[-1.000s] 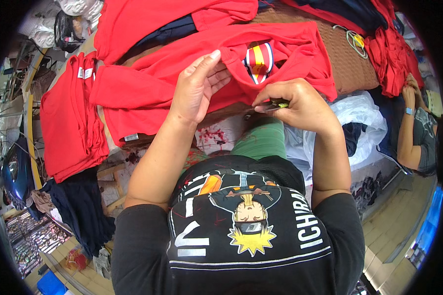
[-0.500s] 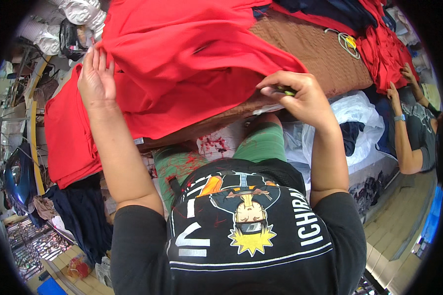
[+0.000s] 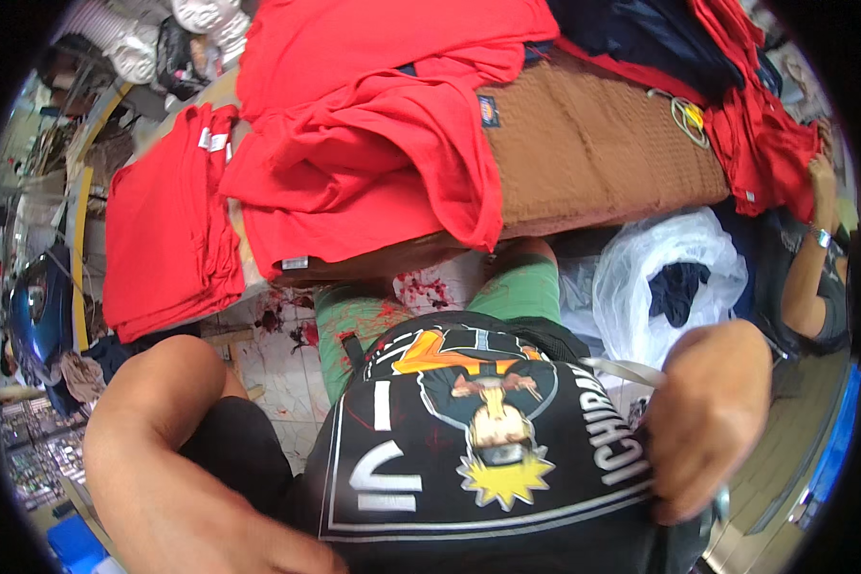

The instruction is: The person trims excess threads from red shirts using small snips, handling each garment one at a time and flipping them to access different seams.

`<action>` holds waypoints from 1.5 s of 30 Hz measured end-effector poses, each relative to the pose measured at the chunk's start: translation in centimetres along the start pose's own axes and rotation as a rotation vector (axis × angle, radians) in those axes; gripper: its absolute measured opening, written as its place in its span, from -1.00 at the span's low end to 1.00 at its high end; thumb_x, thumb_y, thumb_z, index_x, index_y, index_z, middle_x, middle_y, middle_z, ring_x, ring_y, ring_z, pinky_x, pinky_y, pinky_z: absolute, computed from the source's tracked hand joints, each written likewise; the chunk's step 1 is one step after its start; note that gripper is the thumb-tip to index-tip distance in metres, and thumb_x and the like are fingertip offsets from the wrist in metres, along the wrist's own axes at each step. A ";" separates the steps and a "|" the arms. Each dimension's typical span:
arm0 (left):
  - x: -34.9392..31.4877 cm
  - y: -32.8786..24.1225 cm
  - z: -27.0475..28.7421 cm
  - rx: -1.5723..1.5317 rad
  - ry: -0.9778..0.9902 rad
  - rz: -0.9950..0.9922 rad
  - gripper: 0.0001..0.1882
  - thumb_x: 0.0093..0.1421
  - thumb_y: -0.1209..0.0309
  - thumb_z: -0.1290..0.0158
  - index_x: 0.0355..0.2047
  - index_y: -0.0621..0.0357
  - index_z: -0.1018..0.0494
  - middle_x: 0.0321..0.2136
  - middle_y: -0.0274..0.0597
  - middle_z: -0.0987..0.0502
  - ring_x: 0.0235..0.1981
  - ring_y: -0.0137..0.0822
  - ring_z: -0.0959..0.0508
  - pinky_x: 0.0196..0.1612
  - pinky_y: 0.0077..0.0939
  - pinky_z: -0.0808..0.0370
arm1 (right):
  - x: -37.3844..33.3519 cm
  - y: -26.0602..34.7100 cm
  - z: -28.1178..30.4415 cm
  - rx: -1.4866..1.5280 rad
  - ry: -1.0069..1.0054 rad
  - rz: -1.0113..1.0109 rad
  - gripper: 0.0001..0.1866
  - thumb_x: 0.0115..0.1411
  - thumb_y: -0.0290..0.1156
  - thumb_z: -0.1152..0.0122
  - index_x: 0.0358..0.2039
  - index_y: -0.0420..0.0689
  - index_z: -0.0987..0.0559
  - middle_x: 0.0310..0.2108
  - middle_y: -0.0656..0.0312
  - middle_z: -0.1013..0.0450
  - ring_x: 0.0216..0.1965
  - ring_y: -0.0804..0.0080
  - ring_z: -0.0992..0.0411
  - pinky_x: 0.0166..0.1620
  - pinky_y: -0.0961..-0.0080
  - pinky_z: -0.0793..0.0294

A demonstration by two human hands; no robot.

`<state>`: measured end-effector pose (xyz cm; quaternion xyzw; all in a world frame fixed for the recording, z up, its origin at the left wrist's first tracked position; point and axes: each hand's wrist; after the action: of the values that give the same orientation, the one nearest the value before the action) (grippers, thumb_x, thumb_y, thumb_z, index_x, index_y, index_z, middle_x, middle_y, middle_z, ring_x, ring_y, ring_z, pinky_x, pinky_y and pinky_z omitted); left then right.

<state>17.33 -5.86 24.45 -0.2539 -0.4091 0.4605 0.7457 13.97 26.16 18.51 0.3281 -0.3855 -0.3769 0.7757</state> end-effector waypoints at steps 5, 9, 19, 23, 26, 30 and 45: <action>-0.9 0.9 1.2 -0.033 0.350 -0.057 -0.77 0.29 0.36 0.12 -0.15 0.16 -0.46 -0.14 -0.09 -0.52 -0.25 -0.25 -0.55 -0.16 -0.34 -0.49 | -0.8 2.6 0.8 -0.449 -0.050 -0.242 -0.80 0.19 -0.28 -0.08 -0.42 -0.12 -0.57 -0.59 0.31 -0.34 -0.56 0.47 -0.40 -0.55 0.57 -0.28; -4.7 7.8 7.5 0.344 -0.512 0.780 -0.70 0.23 0.29 -0.08 -0.14 0.26 -0.46 -0.23 -0.19 -0.55 -0.25 -0.46 -0.52 -0.25 -0.55 -0.48 | -1.8 -6.5 2.7 -0.428 -0.740 -1.129 -0.58 0.06 -0.06 -0.26 -0.34 -0.21 -0.61 -0.40 -0.03 -0.55 -0.40 0.06 -0.54 -0.27 0.26 -0.50; -17.1 25.2 6.1 1.074 -1.006 1.715 -0.28 0.00 -0.09 -0.20 -0.02 0.25 -0.46 -0.05 0.10 -0.50 0.02 -0.05 -0.49 0.08 -0.32 -0.39 | -4.6 -21.5 -1.6 -0.641 -1.127 -1.300 -0.66 -0.02 -0.07 -0.32 -0.43 -0.09 -0.58 -0.51 -0.12 -0.49 -0.36 -0.14 -0.48 -0.29 0.07 -0.46; -19.6 25.2 5.8 0.588 -1.046 1.450 -0.40 0.01 0.05 -0.24 -0.12 0.34 -0.48 -0.18 0.11 -0.56 -0.11 -0.10 -0.56 -0.05 -0.32 -0.47 | -5.6 -21.0 -2.0 -0.553 -1.183 -1.270 -0.70 0.00 -0.12 -0.29 -0.40 -0.10 -0.58 -0.48 -0.08 -0.50 -0.35 -0.10 -0.49 -0.29 0.08 -0.45; -18.0 24.1 7.4 0.701 -1.306 1.267 -0.56 0.04 0.23 -0.25 -0.22 0.37 -0.49 -0.28 0.03 -0.60 -0.22 -0.29 -0.59 -0.15 -0.41 -0.48 | -6.6 -19.1 -0.2 -0.626 -1.234 -1.323 -0.68 -0.02 -0.14 -0.29 -0.37 -0.12 -0.56 -0.45 -0.06 -0.51 -0.34 -0.06 -0.49 -0.28 0.11 -0.45; -17.8 22.3 8.9 0.482 -1.626 0.835 -0.70 0.10 0.34 -0.17 -0.23 0.30 -0.47 -0.37 -0.21 -0.57 -0.31 -0.45 -0.52 -0.20 -0.55 -0.44 | -7.1 -18.3 1.2 -0.799 -1.410 -1.184 -0.66 -0.01 -0.16 -0.30 -0.36 -0.17 -0.55 -0.47 -0.05 -0.51 -0.36 -0.04 -0.50 -0.29 0.17 -0.46; -9.8 11.1 7.5 0.338 -1.662 0.303 -0.81 0.17 0.59 -0.06 -0.18 0.23 -0.43 -0.27 -0.33 -0.51 -0.25 -0.57 -0.47 -0.13 -0.70 -0.41 | -6.4 -4.7 3.4 -0.448 -1.707 -0.609 -0.91 0.12 -0.46 -0.26 -0.42 -0.17 -0.54 -0.48 0.44 -0.45 -0.44 0.75 -0.33 -0.34 0.73 -0.32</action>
<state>3.33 -9.61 16.40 0.2280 -0.7099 0.6463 0.1625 6.86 28.43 14.20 -0.1300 -0.6406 -0.7432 0.1427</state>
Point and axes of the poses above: each hand's wrist, its own x-axis towards the middle knuckle, its own z-axis out of the back of the hand, y = z × x
